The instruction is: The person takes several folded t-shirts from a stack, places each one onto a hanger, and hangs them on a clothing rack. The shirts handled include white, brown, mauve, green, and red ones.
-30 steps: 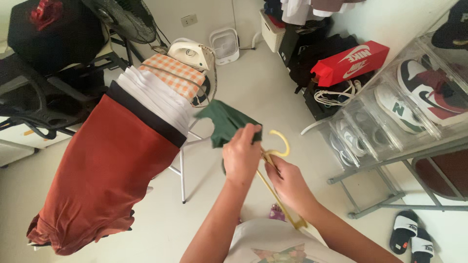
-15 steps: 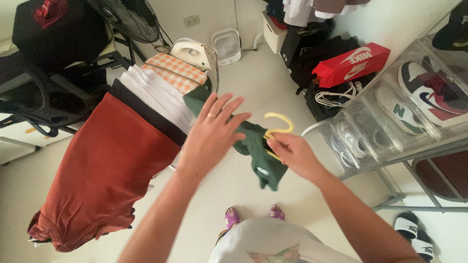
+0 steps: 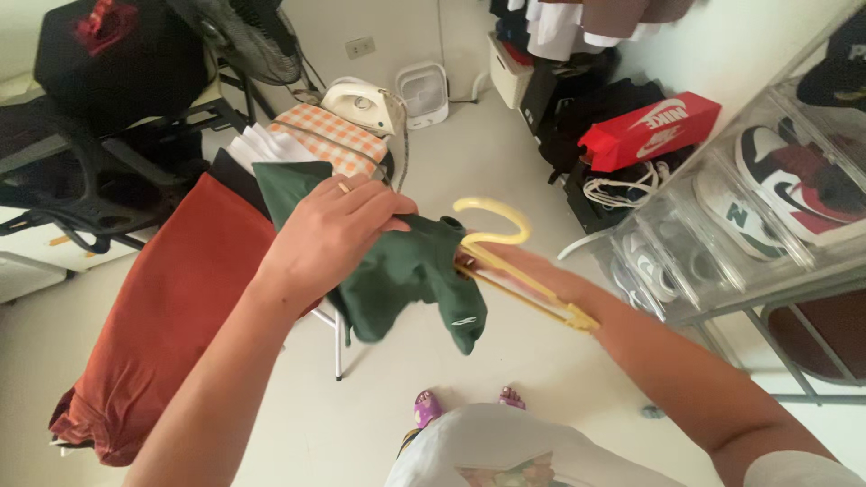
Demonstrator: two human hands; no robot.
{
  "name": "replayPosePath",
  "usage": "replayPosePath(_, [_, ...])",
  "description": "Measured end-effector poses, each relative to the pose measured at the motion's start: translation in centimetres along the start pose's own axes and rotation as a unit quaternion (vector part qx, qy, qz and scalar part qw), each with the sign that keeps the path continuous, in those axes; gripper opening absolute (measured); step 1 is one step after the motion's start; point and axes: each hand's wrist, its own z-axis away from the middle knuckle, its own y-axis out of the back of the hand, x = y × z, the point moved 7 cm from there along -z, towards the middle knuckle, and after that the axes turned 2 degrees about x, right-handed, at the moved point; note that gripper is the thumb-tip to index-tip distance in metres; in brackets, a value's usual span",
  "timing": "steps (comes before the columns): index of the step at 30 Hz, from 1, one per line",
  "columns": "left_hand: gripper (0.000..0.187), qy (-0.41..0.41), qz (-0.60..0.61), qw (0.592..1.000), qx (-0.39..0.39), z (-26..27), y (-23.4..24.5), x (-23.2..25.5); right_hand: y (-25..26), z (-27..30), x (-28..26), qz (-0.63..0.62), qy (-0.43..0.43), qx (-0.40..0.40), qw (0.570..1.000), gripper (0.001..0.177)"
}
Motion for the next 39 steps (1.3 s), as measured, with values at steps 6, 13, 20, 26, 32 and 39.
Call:
replayPosePath(6, [0.020,0.042,-0.001,0.999,0.012,2.6,1.9,-1.4,-4.3,-2.5,0.4,-0.080,0.108,-0.080,0.988,0.062])
replayPosePath(13, [0.017,0.202,-0.022,0.974,0.098,8.5,6.3,-5.7,-5.2,0.2,0.4,0.451,0.279,-0.042,0.847,0.033])
replayPosePath(20, [0.008,0.307,-0.081,0.936,0.152,14.1,10.6,-8.2,-1.1,4.2,-5.4,0.463,0.383,0.041,0.798,0.032])
replayPosePath(26, [0.012,0.277,-0.078,0.943,0.169,13.9,10.3,-6.6,2.1,6.2,-14.7,0.450,0.470,0.081,0.755,0.018])
replayPosePath(32, [0.006,0.219,-0.103,0.956,0.166,10.2,10.6,-3.3,0.0,6.1,-23.7,0.465,0.510,0.072,0.720,0.020])
replayPosePath(39, [0.007,0.267,-0.084,0.938,0.205,7.6,12.3,-0.7,-5.0,4.5,-27.9,0.519,0.527,0.115,0.663,0.011])
